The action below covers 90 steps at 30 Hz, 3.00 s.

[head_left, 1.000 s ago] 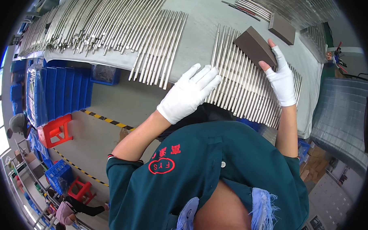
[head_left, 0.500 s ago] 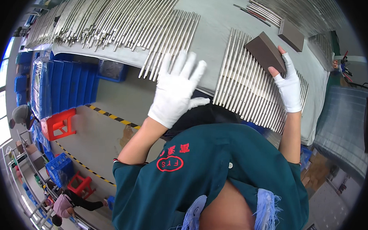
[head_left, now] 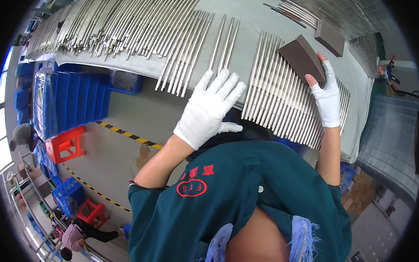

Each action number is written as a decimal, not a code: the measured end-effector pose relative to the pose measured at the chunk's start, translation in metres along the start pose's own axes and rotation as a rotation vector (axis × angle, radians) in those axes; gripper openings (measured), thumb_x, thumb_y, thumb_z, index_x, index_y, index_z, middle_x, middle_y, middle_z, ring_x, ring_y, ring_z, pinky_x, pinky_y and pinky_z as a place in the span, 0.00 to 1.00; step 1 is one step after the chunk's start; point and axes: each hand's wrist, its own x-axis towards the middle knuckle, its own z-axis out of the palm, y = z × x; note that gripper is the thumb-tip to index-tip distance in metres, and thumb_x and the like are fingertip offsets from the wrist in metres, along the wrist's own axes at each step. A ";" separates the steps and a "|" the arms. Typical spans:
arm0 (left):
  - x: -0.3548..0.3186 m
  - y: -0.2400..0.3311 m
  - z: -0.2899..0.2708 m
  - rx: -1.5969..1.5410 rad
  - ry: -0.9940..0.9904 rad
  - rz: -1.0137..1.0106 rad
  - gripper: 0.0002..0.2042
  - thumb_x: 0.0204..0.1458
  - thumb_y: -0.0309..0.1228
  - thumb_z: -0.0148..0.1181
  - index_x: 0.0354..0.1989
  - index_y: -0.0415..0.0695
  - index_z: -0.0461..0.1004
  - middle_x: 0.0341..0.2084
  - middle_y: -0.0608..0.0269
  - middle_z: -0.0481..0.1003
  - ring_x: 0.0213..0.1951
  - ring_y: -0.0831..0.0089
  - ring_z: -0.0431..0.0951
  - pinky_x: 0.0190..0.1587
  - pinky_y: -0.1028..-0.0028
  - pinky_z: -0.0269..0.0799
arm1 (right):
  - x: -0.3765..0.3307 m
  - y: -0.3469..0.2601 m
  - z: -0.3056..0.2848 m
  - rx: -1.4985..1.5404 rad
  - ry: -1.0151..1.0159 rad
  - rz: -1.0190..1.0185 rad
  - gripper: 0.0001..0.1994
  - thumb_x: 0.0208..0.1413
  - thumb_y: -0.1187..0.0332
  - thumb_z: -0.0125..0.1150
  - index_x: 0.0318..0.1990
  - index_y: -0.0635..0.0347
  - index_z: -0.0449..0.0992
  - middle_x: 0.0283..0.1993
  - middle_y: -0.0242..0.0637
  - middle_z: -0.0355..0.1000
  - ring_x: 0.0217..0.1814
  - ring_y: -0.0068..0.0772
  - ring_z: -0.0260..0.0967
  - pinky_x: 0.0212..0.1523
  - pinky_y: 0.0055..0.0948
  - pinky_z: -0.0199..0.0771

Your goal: Manually polishing or sanding long metal rods using a handheld sanding block.

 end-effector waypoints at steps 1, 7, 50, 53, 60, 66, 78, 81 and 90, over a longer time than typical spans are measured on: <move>0.003 0.003 0.002 -0.020 0.002 0.025 0.49 0.32 0.53 0.75 0.66 0.42 0.64 0.63 0.51 0.67 0.68 0.52 0.62 0.71 0.51 0.53 | 0.000 0.000 0.001 0.007 0.005 0.023 0.32 0.59 0.68 0.69 0.71 0.54 0.64 0.67 0.40 0.68 0.67 0.31 0.66 0.68 0.27 0.61; 0.012 0.003 0.000 -0.021 -0.019 0.040 0.50 0.30 0.53 0.76 0.65 0.42 0.66 0.62 0.52 0.67 0.66 0.52 0.64 0.69 0.46 0.54 | -0.001 0.001 0.001 -0.005 0.013 -0.003 0.33 0.59 0.66 0.69 0.71 0.54 0.64 0.67 0.41 0.67 0.68 0.32 0.64 0.69 0.28 0.61; 0.010 -0.001 0.001 -0.020 -0.016 0.075 0.45 0.35 0.47 0.76 0.66 0.45 0.65 0.63 0.53 0.67 0.67 0.56 0.65 0.69 0.47 0.54 | -0.002 -0.002 -0.001 -0.065 0.005 0.001 0.34 0.59 0.62 0.69 0.72 0.49 0.62 0.69 0.41 0.66 0.70 0.35 0.64 0.70 0.30 0.61; 0.003 -0.014 0.000 0.102 0.013 0.026 0.42 0.37 0.37 0.75 0.66 0.46 0.65 0.63 0.55 0.69 0.66 0.58 0.67 0.69 0.49 0.54 | 0.003 -0.013 -0.009 -0.164 -0.053 0.036 0.36 0.58 0.61 0.68 0.73 0.46 0.61 0.70 0.41 0.66 0.70 0.34 0.64 0.70 0.31 0.61; -0.004 -0.020 0.009 0.084 0.085 -0.011 0.39 0.38 0.30 0.71 0.66 0.50 0.67 0.62 0.59 0.71 0.64 0.59 0.69 0.69 0.51 0.54 | 0.020 -0.024 0.013 -0.108 -0.029 -0.077 0.38 0.57 0.59 0.69 0.74 0.38 0.58 0.68 0.42 0.69 0.69 0.38 0.67 0.68 0.34 0.64; 0.000 -0.025 0.014 0.210 0.128 0.031 0.36 0.37 0.29 0.71 0.63 0.53 0.70 0.59 0.61 0.72 0.61 0.61 0.71 0.66 0.55 0.59 | 0.033 -0.031 0.032 -0.199 -0.149 -0.114 0.37 0.57 0.59 0.69 0.73 0.30 0.59 0.63 0.46 0.73 0.65 0.44 0.71 0.65 0.35 0.67; -0.002 -0.031 0.002 0.136 0.154 0.161 0.24 0.45 0.36 0.65 0.54 0.50 0.75 0.54 0.61 0.75 0.57 0.61 0.74 0.63 0.59 0.66 | 0.035 -0.038 0.034 -0.125 -0.215 -0.072 0.32 0.57 0.59 0.67 0.70 0.38 0.66 0.66 0.39 0.71 0.69 0.39 0.67 0.69 0.33 0.62; -0.002 -0.028 -0.005 0.118 0.169 0.177 0.21 0.47 0.38 0.63 0.51 0.48 0.76 0.52 0.60 0.76 0.55 0.61 0.76 0.61 0.59 0.68 | 0.039 -0.048 0.034 -0.054 -0.275 -0.140 0.30 0.58 0.60 0.66 0.69 0.42 0.68 0.67 0.37 0.70 0.69 0.35 0.66 0.69 0.33 0.61; 0.014 -0.020 -0.018 0.125 0.144 0.234 0.20 0.49 0.43 0.61 0.47 0.45 0.75 0.48 0.59 0.76 0.53 0.62 0.76 0.60 0.60 0.68 | 0.062 -0.077 0.067 -0.083 -0.538 -0.260 0.25 0.62 0.70 0.60 0.68 0.47 0.69 0.63 0.36 0.74 0.63 0.31 0.71 0.64 0.29 0.69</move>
